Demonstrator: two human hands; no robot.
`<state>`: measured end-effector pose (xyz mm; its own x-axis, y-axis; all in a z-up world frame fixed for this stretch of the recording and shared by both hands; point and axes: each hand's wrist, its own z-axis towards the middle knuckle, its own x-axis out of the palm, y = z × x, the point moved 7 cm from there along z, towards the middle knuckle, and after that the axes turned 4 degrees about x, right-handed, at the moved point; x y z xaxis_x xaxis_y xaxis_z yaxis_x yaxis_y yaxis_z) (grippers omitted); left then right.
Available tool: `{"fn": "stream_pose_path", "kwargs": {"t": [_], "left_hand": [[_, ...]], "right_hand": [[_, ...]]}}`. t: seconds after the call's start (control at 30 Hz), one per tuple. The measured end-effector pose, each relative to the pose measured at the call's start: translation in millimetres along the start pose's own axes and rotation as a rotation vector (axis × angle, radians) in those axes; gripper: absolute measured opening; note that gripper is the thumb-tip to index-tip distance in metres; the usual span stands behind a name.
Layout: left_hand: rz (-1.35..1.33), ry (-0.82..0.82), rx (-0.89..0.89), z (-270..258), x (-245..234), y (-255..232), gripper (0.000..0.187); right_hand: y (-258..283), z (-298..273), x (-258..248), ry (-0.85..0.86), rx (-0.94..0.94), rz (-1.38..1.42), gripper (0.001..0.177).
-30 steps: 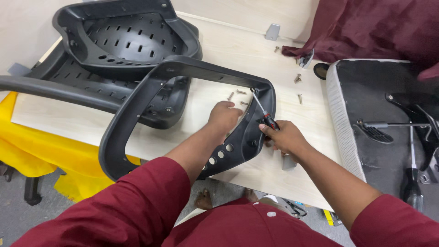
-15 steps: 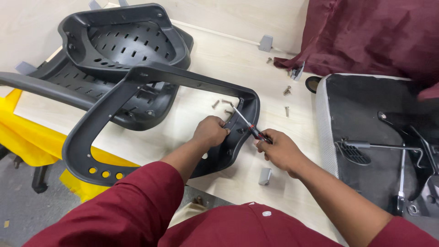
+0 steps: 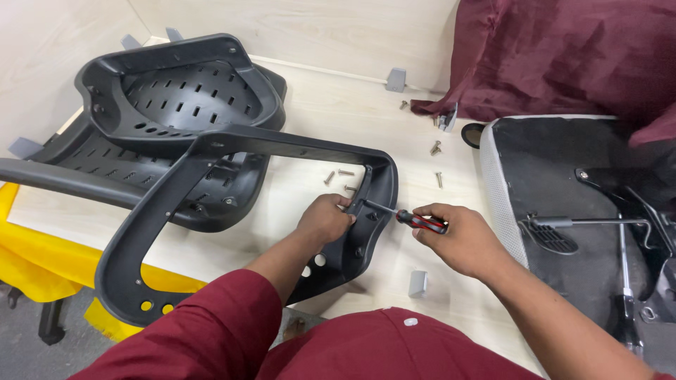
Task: The person disassembles a black plastic chair frame from a seat using a screwdriver, then reattaches the frame to the seat by aligning holes and inserting screws. The person tightens the screws to secure the frame to the seat.
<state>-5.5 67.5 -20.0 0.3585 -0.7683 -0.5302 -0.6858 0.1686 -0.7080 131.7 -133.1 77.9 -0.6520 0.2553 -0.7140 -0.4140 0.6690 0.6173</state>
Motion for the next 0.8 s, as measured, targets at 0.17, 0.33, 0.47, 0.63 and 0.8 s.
{"fn": "stream_pose_path", "kwargs": {"t": [0.17,0.33,0.47,0.63,0.8], "left_hand": [[-0.142,0.033,0.022,8.6,-0.1,8.1,0.036],[-0.112,0.0,0.0,1.4,-3.5,4.1,0.035],[-0.067,-0.02,-0.013,-8.9,-8.6,-4.3,0.035],[-0.007,-0.028,-0.022,-12.1,-9.2,-6.0,0.034],[-0.06,-0.022,0.055,-3.0,-4.4,-1.4,0.033]], "right_hand": [[8.7,-9.1,2.3,0.035,0.132,-0.05,0.038],[27.1,-10.1,-4.6,0.022,-0.033,-0.104,0.037],[36.7,-6.8,-10.3,0.035,-0.157,-0.264,0.041],[54.4,-8.5,-15.8,0.034,-0.318,-0.377,0.038],[73.5,3.6,-20.1,0.082,-0.318,-0.473,0.031]]}}
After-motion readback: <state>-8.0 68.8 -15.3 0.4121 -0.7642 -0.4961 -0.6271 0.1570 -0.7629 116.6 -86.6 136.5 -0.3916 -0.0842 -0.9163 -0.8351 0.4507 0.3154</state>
